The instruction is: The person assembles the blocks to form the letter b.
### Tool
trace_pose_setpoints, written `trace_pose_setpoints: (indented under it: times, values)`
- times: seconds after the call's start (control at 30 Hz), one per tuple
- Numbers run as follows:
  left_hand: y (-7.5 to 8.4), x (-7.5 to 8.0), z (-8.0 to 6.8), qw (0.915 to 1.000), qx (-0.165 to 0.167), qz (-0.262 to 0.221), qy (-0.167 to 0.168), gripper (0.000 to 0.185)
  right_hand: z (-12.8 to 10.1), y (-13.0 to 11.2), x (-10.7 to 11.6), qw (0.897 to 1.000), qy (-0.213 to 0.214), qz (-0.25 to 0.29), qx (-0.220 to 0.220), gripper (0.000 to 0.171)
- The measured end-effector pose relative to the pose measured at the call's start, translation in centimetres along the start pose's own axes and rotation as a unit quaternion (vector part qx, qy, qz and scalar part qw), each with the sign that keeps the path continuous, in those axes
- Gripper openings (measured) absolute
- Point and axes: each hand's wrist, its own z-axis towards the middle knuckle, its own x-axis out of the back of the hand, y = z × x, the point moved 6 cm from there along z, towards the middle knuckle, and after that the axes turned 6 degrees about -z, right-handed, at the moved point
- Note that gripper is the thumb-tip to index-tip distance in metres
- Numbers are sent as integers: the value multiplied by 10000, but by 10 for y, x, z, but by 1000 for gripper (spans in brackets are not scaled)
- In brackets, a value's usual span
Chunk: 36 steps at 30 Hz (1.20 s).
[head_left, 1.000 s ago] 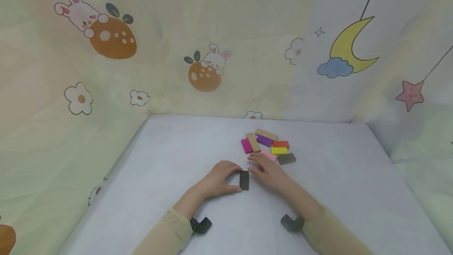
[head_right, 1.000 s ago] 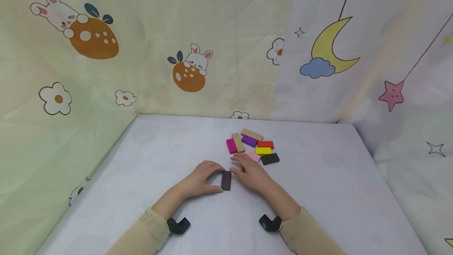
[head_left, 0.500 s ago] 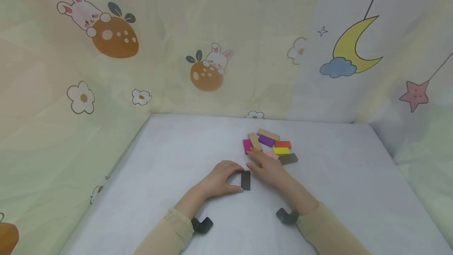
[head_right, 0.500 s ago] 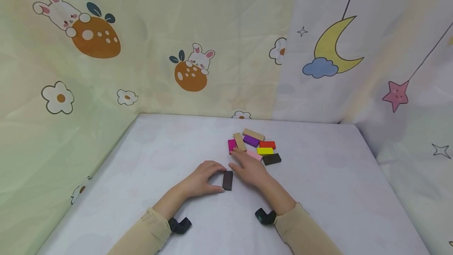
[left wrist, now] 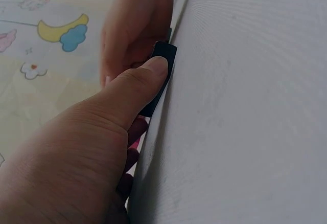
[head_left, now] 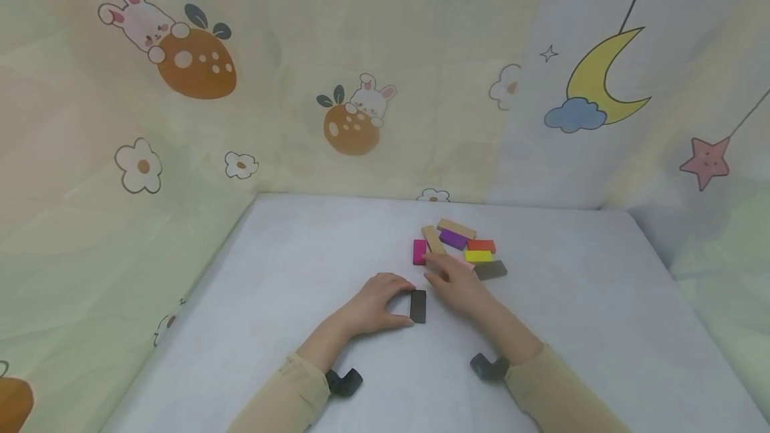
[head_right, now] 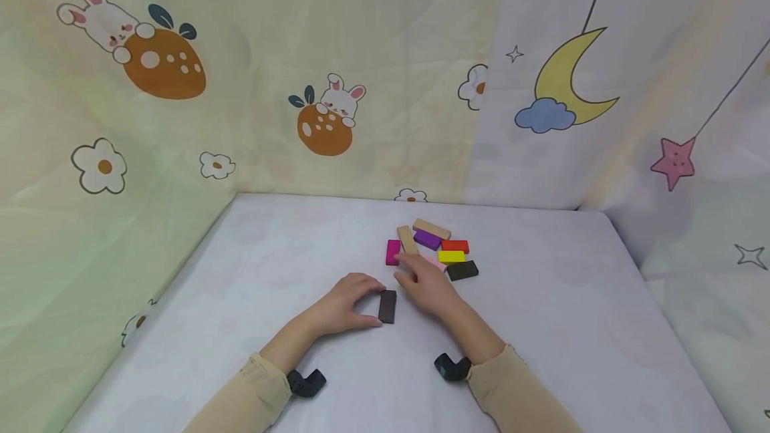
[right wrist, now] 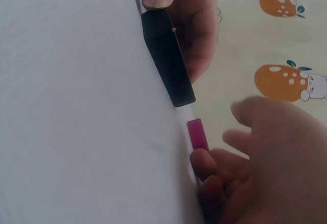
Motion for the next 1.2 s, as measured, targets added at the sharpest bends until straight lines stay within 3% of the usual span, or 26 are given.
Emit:
trace_pose_setpoints:
  times: [0.17, 0.57, 0.93, 1.2]
  values:
    - [0, 0, 0, 10000, 89, -26, -35, 64, 5, 8, 2, 9987, 129, 302, -384, 45]
    - [0, 0, 1, 10000, 67, -38, -56, 63, 4, -2, 3, 9997, -148, -147, 109, 52]
    - [1, 0, -1, 10000, 36, -76, -13, 62, 2, -1, 3, 9993, -114, -231, 270, 43]
    - [1, 1, 1, 9999, -95, 24, 72, 62, 11, 0, 3, 9998, 55, -192, 89, 64]
